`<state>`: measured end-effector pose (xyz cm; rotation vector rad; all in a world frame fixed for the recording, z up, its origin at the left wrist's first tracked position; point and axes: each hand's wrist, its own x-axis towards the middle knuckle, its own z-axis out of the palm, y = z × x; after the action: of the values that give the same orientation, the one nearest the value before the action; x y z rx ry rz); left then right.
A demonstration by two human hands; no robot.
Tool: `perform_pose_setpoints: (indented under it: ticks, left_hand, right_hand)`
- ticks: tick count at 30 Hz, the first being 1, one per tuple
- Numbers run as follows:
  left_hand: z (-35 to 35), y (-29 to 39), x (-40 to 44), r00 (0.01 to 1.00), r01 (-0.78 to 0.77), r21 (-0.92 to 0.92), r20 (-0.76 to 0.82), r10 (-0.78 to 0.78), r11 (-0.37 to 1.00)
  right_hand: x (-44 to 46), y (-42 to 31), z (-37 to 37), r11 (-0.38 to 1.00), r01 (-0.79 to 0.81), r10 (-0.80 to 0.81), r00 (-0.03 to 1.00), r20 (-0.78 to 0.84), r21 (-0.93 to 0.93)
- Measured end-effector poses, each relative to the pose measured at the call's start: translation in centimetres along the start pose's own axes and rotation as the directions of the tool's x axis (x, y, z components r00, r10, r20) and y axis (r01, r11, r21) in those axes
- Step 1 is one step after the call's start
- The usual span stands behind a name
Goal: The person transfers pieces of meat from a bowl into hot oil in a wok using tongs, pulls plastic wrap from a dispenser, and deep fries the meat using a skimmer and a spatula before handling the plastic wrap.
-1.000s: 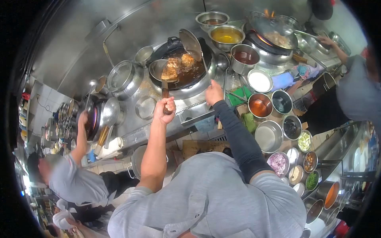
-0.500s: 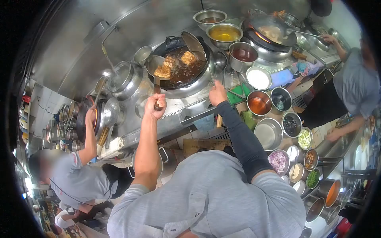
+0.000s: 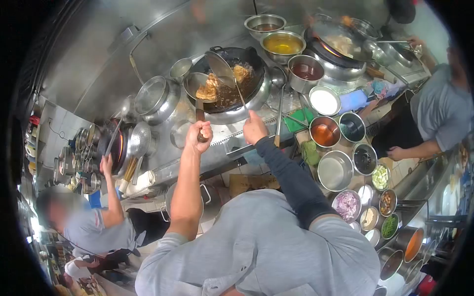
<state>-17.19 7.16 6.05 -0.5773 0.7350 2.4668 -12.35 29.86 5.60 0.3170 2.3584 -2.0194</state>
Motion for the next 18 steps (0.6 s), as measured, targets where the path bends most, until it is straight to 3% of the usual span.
perform_pose_setpoints:
  ticks: [3, 6, 9, 11, 13, 15, 17, 18]
  left_hand:
    - [0.4, -1.1, -0.3, 0.996, -0.082, 0.164, -0.023, 0.087, 0.983]
    - [1.1, -2.2, -0.7, 0.968, -0.186, 0.461, -0.064, 0.242, 0.868]
    - [1.0, -2.3, 0.1, 0.971, -0.190, 0.406, -0.056, 0.232, 0.894]
    - [1.6, -2.4, 0.4, 0.971, -0.193, 0.382, -0.060, 0.233, 0.904]
    - [2.0, -2.3, 0.5, 0.969, -0.199, 0.358, -0.066, 0.237, 0.912]
    - [2.4, -1.8, 0.6, 0.973, -0.191, 0.367, -0.053, 0.226, 0.910]
    - [1.1, -1.5, 1.6, 0.962, -0.245, 0.375, -0.020, 0.272, 0.894]
    - [1.1, -1.3, 1.5, 0.967, -0.229, 0.357, -0.023, 0.253, 0.906]
  right_hand:
    - [-0.1, -0.3, 1.3, 0.999, -0.005, 0.006, 1.000, -0.027, 0.040]
    - [0.1, -1.1, 1.7, 0.992, -0.033, 0.032, 0.999, 0.005, 0.121]
    - [0.3, -1.9, 2.2, 0.968, -0.117, 0.118, 0.993, 0.011, 0.221]
    - [0.6, -1.7, 2.8, 0.923, -0.209, 0.182, 0.977, 0.114, 0.324]
    - [1.1, -0.6, 3.4, 0.905, -0.185, 0.167, 0.983, 0.079, 0.382]
    - [3.1, 2.6, 4.8, 0.991, -0.013, -0.001, 0.995, 0.100, 0.136]
    - [4.8, 4.7, 6.1, 0.996, 0.041, -0.046, 0.997, 0.059, 0.084]
    - [5.0, 5.1, 5.7, 0.852, 0.361, -0.275, 0.925, 0.262, -0.379]
